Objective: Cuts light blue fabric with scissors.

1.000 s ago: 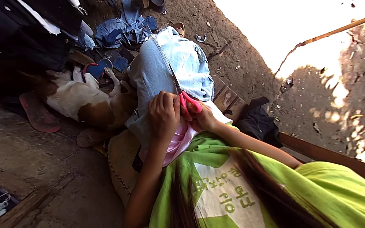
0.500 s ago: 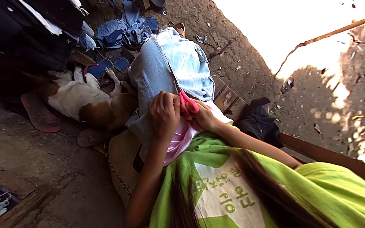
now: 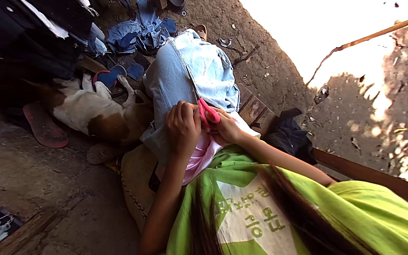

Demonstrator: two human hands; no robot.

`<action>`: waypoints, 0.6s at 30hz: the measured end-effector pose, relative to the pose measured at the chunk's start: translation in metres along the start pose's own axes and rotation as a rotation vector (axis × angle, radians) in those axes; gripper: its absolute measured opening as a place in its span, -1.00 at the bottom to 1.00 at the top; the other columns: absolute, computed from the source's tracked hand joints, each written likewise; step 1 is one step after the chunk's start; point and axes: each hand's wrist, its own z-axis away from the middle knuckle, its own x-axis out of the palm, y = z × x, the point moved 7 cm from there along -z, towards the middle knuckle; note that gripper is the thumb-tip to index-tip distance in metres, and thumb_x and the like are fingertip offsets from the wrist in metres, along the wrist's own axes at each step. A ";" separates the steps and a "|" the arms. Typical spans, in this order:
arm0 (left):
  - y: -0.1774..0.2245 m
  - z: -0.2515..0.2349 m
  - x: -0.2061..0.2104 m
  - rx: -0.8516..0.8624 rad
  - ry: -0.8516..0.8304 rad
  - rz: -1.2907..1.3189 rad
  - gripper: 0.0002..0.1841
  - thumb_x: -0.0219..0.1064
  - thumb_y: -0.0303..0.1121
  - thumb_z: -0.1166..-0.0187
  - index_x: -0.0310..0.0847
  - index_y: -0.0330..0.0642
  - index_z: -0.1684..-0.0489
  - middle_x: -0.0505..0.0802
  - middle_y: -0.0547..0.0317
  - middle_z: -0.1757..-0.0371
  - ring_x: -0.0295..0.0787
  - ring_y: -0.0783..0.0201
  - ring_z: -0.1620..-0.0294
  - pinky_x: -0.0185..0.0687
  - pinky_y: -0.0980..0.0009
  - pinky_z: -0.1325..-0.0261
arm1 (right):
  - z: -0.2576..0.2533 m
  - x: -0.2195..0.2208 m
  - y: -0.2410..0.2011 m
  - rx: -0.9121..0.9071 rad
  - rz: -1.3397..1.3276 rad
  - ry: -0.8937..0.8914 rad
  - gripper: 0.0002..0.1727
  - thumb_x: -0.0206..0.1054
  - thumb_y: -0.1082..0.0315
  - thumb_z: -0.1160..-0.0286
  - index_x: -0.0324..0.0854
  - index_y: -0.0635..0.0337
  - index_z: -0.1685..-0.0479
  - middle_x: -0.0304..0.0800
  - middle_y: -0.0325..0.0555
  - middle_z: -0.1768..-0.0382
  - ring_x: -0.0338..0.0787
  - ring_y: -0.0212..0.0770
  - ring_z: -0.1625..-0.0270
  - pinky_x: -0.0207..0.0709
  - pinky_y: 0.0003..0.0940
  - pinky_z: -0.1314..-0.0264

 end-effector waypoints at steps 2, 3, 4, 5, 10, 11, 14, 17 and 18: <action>0.000 0.000 0.000 0.003 0.001 -0.001 -0.78 0.23 -0.37 -0.68 0.61 -0.34 0.32 0.69 0.00 0.38 0.66 0.09 0.33 0.48 0.26 0.19 | -0.001 0.000 -0.001 0.032 -0.007 0.007 -0.61 -0.07 0.04 -0.78 0.49 -0.09 0.42 0.40 -0.46 0.69 0.30 -0.61 0.70 0.17 -0.71 0.64; 0.000 0.000 0.000 0.005 0.002 -0.002 -0.78 0.22 -0.37 -0.68 0.61 -0.34 0.33 0.69 -0.01 0.38 0.66 0.09 0.33 0.48 0.26 0.19 | -0.002 0.000 -0.002 0.038 -0.010 0.007 -0.59 -0.05 -0.02 -0.78 0.48 -0.10 0.45 0.38 -0.46 0.70 0.27 -0.61 0.71 0.12 -0.72 0.66; 0.000 0.000 0.000 0.007 0.003 -0.002 -0.78 0.22 -0.37 -0.68 0.61 -0.34 0.32 0.69 -0.01 0.38 0.66 0.09 0.33 0.48 0.26 0.18 | -0.003 0.000 -0.002 0.040 -0.014 0.006 -0.58 -0.05 -0.04 -0.78 0.48 -0.09 0.45 0.37 -0.45 0.71 0.26 -0.61 0.72 0.11 -0.72 0.67; 0.000 0.000 0.000 0.007 0.004 -0.004 -0.78 0.22 -0.37 -0.68 0.61 -0.34 0.33 0.69 -0.01 0.38 0.66 0.10 0.33 0.48 0.26 0.19 | -0.003 0.000 -0.003 0.036 -0.017 0.007 -0.58 -0.05 -0.03 -0.78 0.48 -0.09 0.45 0.37 -0.44 0.71 0.27 -0.61 0.72 0.11 -0.72 0.67; 0.001 0.000 0.000 0.012 0.008 -0.006 -0.79 0.24 -0.38 -0.67 0.60 -0.33 0.34 0.67 0.00 0.40 0.63 0.10 0.37 0.46 0.27 0.22 | -0.001 0.001 -0.004 -0.025 -0.017 0.041 -0.60 -0.07 0.05 -0.78 0.48 -0.09 0.47 0.37 -0.46 0.72 0.32 -0.59 0.70 0.19 -0.69 0.63; 0.001 0.000 0.000 0.011 0.006 -0.005 -0.79 0.24 -0.38 -0.67 0.60 -0.33 0.34 0.68 0.00 0.40 0.63 0.11 0.36 0.47 0.27 0.21 | -0.001 0.001 -0.004 -0.018 -0.020 0.044 -0.60 -0.08 0.07 -0.78 0.49 -0.09 0.46 0.38 -0.46 0.72 0.32 -0.60 0.70 0.19 -0.69 0.64; 0.001 0.000 0.000 0.010 0.002 0.022 -0.78 0.23 -0.37 -0.69 0.61 -0.33 0.34 0.69 0.00 0.39 0.65 0.10 0.33 0.48 0.27 0.19 | -0.002 0.000 -0.001 0.023 -0.019 0.034 -0.54 -0.12 -0.07 -0.80 0.47 -0.10 0.45 0.35 -0.45 0.72 0.26 -0.60 0.72 0.11 -0.70 0.67; -0.002 -0.001 0.000 0.011 -0.014 0.067 -0.77 0.23 -0.35 -0.71 0.63 -0.33 0.32 0.70 0.01 0.37 0.66 0.12 0.31 0.49 0.28 0.17 | -0.003 -0.003 -0.001 0.028 -0.005 0.013 -0.46 -0.16 -0.18 -0.79 0.45 -0.09 0.49 0.32 -0.42 0.73 0.24 -0.58 0.72 0.07 -0.68 0.67; -0.002 -0.001 -0.001 0.015 -0.013 0.075 -0.76 0.24 -0.35 -0.71 0.63 -0.33 0.32 0.70 0.01 0.37 0.66 0.12 0.31 0.49 0.28 0.17 | -0.004 -0.003 -0.002 0.020 -0.008 0.013 -0.46 -0.16 -0.18 -0.79 0.45 -0.09 0.49 0.32 -0.43 0.73 0.25 -0.58 0.72 0.08 -0.68 0.67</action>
